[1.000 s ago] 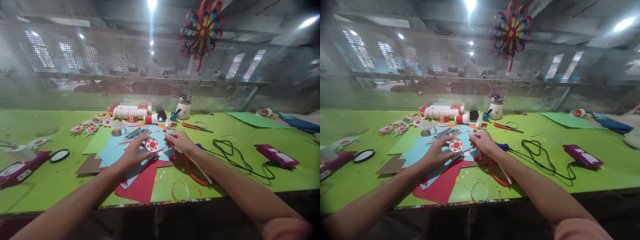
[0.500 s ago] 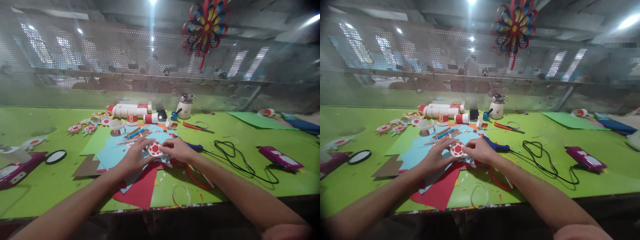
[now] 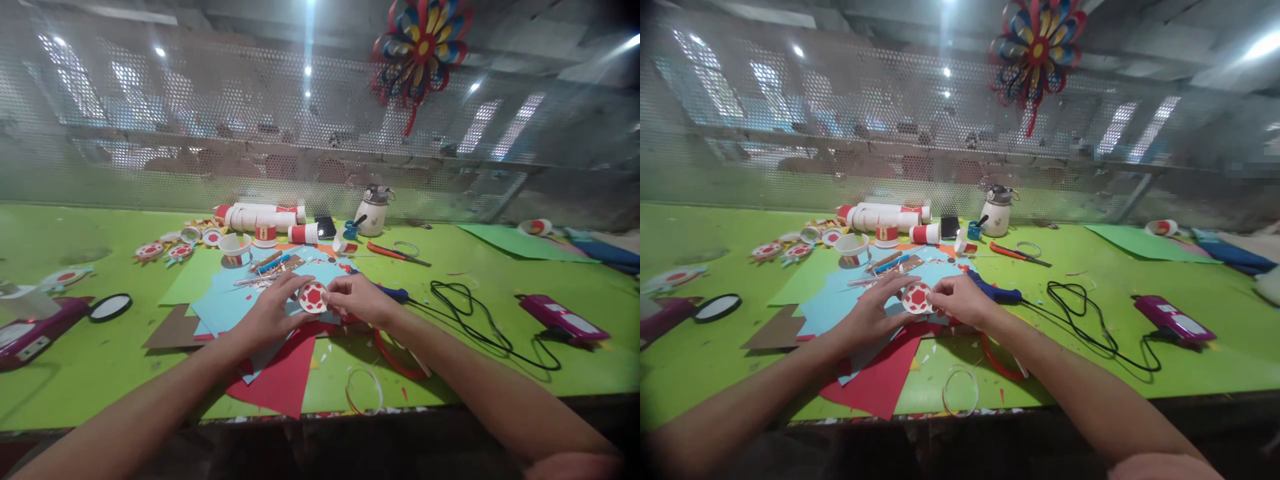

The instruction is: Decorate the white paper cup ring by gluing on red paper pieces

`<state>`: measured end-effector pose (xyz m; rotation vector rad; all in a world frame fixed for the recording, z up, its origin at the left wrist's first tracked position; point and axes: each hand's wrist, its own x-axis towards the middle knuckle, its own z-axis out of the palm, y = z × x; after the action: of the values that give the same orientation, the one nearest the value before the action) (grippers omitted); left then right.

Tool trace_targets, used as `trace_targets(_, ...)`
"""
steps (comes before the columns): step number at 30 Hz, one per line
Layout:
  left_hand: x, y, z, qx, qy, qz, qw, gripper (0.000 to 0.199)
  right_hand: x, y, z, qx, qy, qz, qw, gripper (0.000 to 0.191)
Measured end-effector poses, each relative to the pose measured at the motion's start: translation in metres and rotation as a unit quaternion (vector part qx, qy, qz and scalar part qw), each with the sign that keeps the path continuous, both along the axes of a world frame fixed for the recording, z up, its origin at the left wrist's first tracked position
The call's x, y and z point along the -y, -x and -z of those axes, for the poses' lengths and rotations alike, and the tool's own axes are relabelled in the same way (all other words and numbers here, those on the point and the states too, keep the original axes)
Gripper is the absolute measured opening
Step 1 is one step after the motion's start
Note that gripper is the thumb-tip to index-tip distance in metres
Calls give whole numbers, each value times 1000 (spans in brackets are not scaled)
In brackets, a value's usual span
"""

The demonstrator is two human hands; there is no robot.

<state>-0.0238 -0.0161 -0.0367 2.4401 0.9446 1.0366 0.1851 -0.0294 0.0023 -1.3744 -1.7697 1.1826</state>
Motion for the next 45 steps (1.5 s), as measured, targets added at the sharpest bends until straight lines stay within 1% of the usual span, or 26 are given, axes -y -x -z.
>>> trace_targets(3, -1, 0, 1, 2, 6, -1, 1000, 48, 0, 0, 1, -9, 3, 4, 1000, 17)
trace_targets(10, -3, -1, 2, 8, -1, -1, 1000, 47, -1, -1, -3, -14, 13, 9, 1000, 16)
trace_targets(16, -1, -2, 0, 9, 6, 5, 1000, 46, -1, 1, 1, -4, 15, 26, 1000, 15)
trace_targets(23, -2, -3, 4, 15, 4, 5, 1000, 45, 1, 4, 0, 2, 23, 44, 999, 17)
trace_targets(30, -3, -2, 5, 6, 1, 3, 1000, 48, 0, 5, 0, -5, 33, 50, 998, 18)
trace_targets(38, -6, -2, 8, 5, 3, 3, 1000, 47, -7, -3, 1, -21, 35, 43, 998, 13)
trace_targets(42, -7, -1, 7, 6, 9, 0, 1000, 48, -10, -10, -3, -23, 18, 64, 998, 14)
trace_targets(45, -7, -1, 5, -1, 15, 7, 1000, 50, -11, -13, -7, -24, 14, 68, 997, 15)
